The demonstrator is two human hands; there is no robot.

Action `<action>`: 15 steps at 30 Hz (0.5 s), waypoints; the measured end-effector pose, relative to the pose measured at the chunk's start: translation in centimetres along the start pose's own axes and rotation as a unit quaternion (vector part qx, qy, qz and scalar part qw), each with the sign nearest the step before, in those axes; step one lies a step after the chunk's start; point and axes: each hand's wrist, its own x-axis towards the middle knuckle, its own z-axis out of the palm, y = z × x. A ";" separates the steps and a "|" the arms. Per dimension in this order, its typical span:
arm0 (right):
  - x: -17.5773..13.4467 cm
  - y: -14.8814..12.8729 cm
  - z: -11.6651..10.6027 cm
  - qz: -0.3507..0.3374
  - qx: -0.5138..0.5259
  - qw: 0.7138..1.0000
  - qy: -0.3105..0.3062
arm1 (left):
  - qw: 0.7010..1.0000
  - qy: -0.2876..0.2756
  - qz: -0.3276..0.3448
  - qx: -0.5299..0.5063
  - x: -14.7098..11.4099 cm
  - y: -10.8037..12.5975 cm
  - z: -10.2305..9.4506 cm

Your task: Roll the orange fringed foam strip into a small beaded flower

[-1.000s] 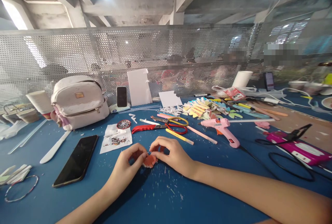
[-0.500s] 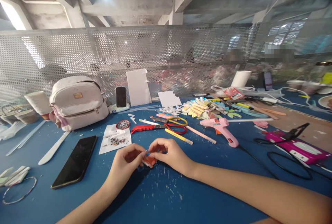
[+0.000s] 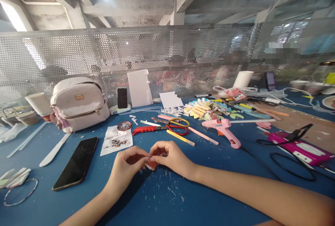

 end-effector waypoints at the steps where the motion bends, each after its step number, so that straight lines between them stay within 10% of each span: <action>1: 0.0 0.1 0.0 0.001 0.002 1.000 -0.001 | 1.000 0.000 -0.001 0.000 0.0 0.0 0.0; 15: 0.0 0.0 -0.1 -0.010 -0.026 1.000 -0.008 | 0.999 -0.025 -0.035 -0.029 0.2 -0.4 0.1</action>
